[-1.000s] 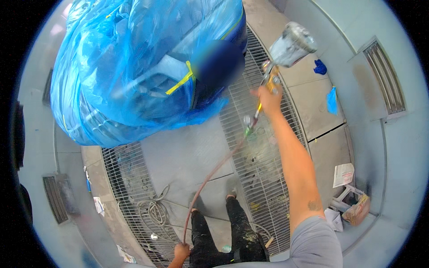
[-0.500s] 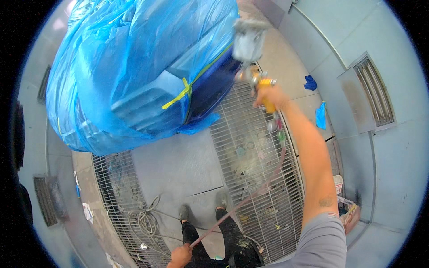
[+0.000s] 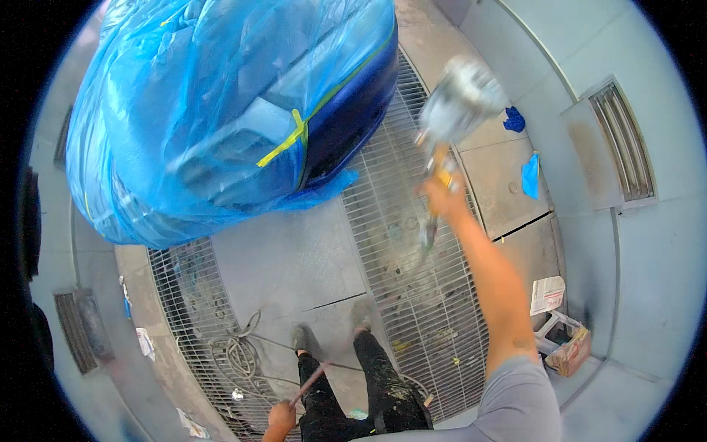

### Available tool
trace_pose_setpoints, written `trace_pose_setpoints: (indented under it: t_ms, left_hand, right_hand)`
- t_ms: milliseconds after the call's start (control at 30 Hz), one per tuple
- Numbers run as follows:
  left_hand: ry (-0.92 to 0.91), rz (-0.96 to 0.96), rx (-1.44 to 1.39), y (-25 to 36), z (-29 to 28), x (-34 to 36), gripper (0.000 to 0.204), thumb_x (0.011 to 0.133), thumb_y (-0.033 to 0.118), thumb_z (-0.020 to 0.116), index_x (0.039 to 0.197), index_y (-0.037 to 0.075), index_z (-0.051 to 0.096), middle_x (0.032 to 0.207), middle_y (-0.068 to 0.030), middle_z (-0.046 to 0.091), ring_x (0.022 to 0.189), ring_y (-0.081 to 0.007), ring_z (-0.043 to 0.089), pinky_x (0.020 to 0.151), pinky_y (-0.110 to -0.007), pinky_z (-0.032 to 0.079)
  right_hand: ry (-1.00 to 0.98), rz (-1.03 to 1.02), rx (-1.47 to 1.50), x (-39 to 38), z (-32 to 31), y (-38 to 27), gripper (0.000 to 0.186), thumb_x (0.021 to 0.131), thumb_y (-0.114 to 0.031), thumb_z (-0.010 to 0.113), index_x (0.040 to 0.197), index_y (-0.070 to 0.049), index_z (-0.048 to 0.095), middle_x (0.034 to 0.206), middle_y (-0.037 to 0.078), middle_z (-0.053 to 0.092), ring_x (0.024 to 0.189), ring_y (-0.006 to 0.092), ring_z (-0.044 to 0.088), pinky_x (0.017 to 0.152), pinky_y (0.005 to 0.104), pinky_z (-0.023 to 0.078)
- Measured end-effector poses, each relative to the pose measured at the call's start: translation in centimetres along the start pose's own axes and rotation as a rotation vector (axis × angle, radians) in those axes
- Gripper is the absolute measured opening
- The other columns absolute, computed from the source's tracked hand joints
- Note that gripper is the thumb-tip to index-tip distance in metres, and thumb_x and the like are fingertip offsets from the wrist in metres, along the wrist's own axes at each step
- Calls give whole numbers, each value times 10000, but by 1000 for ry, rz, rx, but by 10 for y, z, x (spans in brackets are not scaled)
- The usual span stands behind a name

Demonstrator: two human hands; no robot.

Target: The person walks through a cluttered workshop, picks up a sponge, and enters a paint booth. They wipe the rear of a blue car with the sponge and a cloth, then use a spray gun to apply paint to the car's rear section.

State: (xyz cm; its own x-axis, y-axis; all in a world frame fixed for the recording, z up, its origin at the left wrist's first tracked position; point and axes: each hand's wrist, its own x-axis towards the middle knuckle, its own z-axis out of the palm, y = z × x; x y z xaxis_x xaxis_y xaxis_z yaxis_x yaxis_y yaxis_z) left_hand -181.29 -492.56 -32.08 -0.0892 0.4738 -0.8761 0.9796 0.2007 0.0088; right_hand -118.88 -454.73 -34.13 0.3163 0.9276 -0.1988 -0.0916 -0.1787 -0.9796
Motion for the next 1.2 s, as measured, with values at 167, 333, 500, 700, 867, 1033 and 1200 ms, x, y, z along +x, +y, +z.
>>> trace_pose_setpoints:
  t_ms: [167, 333, 500, 700, 867, 1033, 1200]
  left_hand:
    - [-150, 23, 166, -50, 34, -3, 265, 863, 320, 595, 954, 83, 670, 893, -193, 693, 870, -413, 671, 755, -515, 538]
    - [-165, 19, 156, -40, 34, 3, 299, 883, 336, 565, 957, 64, 664, 916, -209, 689, 885, -428, 666, 773, -532, 530]
    - [1, 50, 68, -46, 43, 18, 336, 894, 323, 549, 919, 0, 642, 886, -245, 676, 848, -428, 664, 736, -531, 523]
    - [-8, 33, 63, -62, 50, 21, 336, 880, 323, 573, 936, 3, 658, 852, -248, 669, 834, -427, 658, 727, -532, 516]
    - [-203, 125, 246, -84, 68, 12, 324, 874, 334, 576, 998, 54, 681, 882, -238, 675, 839, -428, 659, 742, -534, 518]
    - [-322, 91, 226, -19, 24, -11, 290, 971, 254, 453, 1145, 46, 555, 997, -229, 664, 962, -416, 630, 787, -526, 504]
    - [-45, -16, 39, -8, 43, 22, 295, 877, 302, 574, 931, 18, 631, 841, -258, 664, 831, -445, 651, 728, -545, 509]
  right_hand:
    - [-448, 289, 46, -114, 45, 24, 457, 693, 17, 673, 1137, -24, 574, 948, 44, 595, 914, 202, 609, 781, 330, 519]
    - [-281, -29, -18, -88, 40, 34, 411, 737, -33, 679, 1136, -2, 582, 1054, 77, 606, 849, 181, 642, 806, 310, 504]
    - [175, -227, 64, -23, 12, 65, 320, 792, -48, 631, 1109, -3, 622, 984, 87, 673, 838, 168, 641, 807, 323, 497]
    - [92, -101, 35, -58, 48, 104, 273, 779, -23, 648, 1050, -7, 622, 945, 82, 663, 837, 179, 646, 741, 329, 530]
    - [-516, 130, -59, -124, 68, 100, 379, 739, -24, 663, 1114, -24, 604, 953, 54, 609, 824, 177, 640, 728, 324, 538]
    - [-432, 174, -159, -89, 62, 76, 320, 680, 11, 688, 994, -15, 630, 847, 47, 627, 758, 188, 645, 718, 324, 542]
    - [-114, 51, 153, 46, 0, 69, 214, 672, 48, 647, 870, 1, 583, 780, 76, 584, 700, 247, 636, 680, 400, 583]
